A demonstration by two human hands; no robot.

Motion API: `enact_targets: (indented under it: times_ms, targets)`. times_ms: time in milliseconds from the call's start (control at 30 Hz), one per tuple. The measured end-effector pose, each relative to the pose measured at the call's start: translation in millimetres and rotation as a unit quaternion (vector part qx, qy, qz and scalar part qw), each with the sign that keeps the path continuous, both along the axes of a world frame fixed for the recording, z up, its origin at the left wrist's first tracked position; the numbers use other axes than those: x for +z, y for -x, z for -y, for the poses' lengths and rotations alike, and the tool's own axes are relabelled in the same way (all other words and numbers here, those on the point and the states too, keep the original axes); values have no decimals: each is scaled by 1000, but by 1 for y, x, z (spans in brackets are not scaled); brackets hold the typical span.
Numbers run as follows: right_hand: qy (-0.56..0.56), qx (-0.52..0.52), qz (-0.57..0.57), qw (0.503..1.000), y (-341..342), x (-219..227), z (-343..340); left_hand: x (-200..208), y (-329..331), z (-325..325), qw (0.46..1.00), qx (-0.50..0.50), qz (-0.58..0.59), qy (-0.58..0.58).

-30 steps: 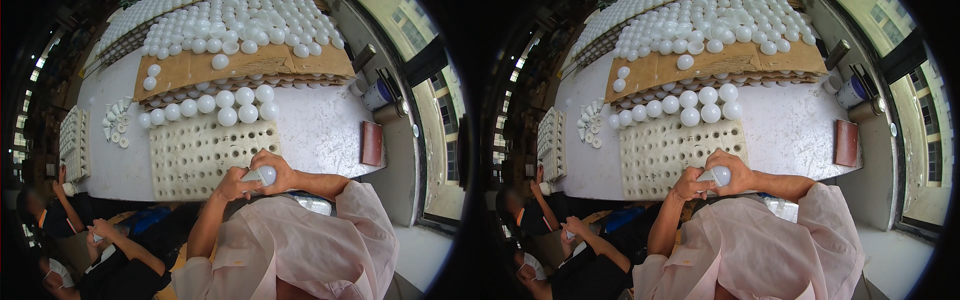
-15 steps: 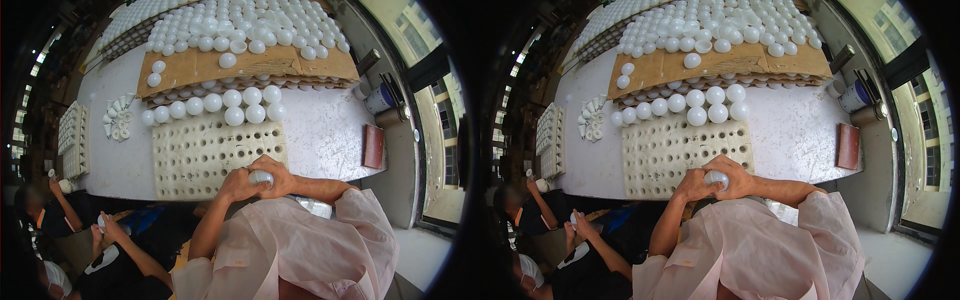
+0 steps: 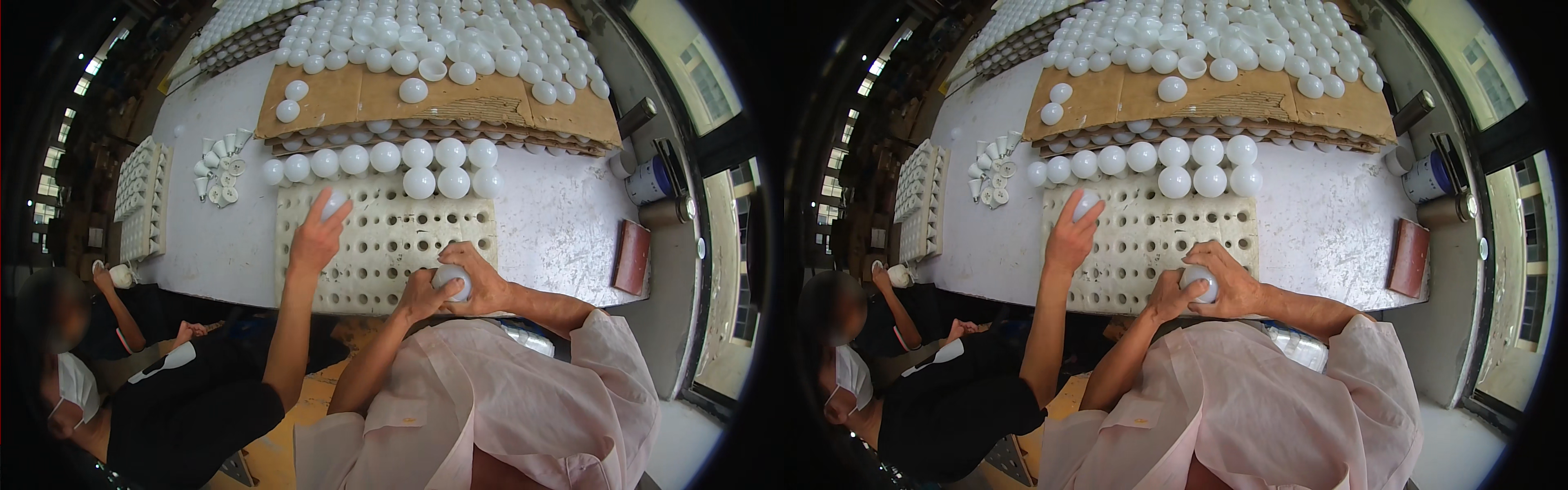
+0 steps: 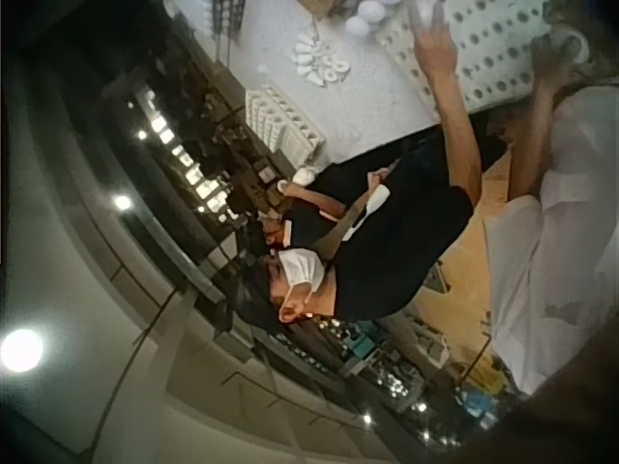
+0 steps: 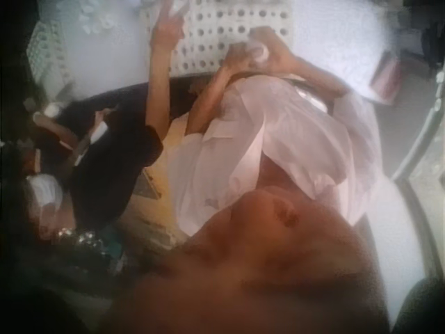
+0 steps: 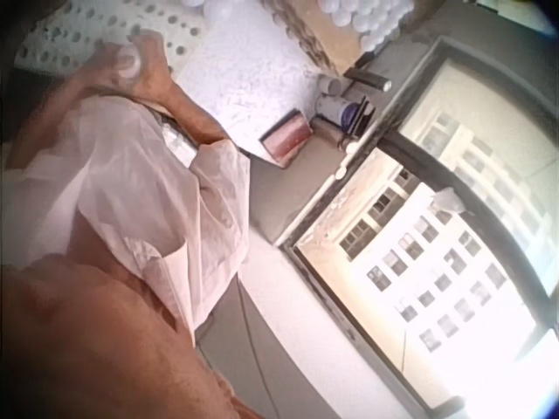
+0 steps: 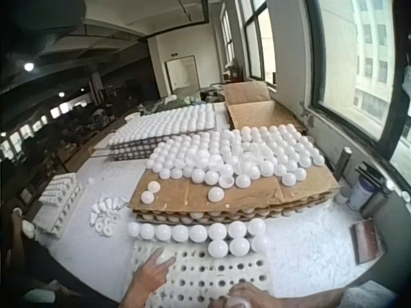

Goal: The person places a holder tray onto a work table, arranges bulb caps onto the tray, and attaches the caps onto bulb bases by hand to assemble light bulbs.

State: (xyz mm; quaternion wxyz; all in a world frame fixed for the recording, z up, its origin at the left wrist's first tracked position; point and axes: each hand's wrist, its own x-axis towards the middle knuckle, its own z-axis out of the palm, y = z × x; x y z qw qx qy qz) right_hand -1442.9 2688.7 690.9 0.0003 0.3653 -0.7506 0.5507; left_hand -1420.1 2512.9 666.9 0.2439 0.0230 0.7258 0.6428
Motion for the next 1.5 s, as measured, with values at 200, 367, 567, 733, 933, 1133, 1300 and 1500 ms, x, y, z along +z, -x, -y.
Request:
enact_targets:
  times_ms: [200, 367, 567, 733, 933, 1133, 1300, 1500]
  targets:
    - [-43, -40, 190, 980, -13, -5, 3, -26, -5, 7, 981, 42, 129, -137]
    - [-130, -17, 196, 972, -1, -10, 2, -37, -5, 7, 976, 86, 136, -147]
    - [-122, -19, 133, 983, 8, -22, 6, -35, 1, 8, 989, 101, 68, -79]
    - [-118, -55, 62, 989, 27, -10, 14, -27, 1, 20, 981, 175, -69, -54]
    - [-39, -127, -123, 984, 99, 10, 68, -62, -6, 50, 963, 271, 6, -7]
    - [-210, -53, -152, 964, 157, -15, 143, -86, -17, 63, 966, 238, -17, 98]
    - [-398, -62, -228, 887, 178, -34, 156, -102, -11, 84, 965, 248, 19, 87]
    - [-200, -198, -159, 946, 232, -4, 121, -107, -3, 93, 958, 273, 61, 71]
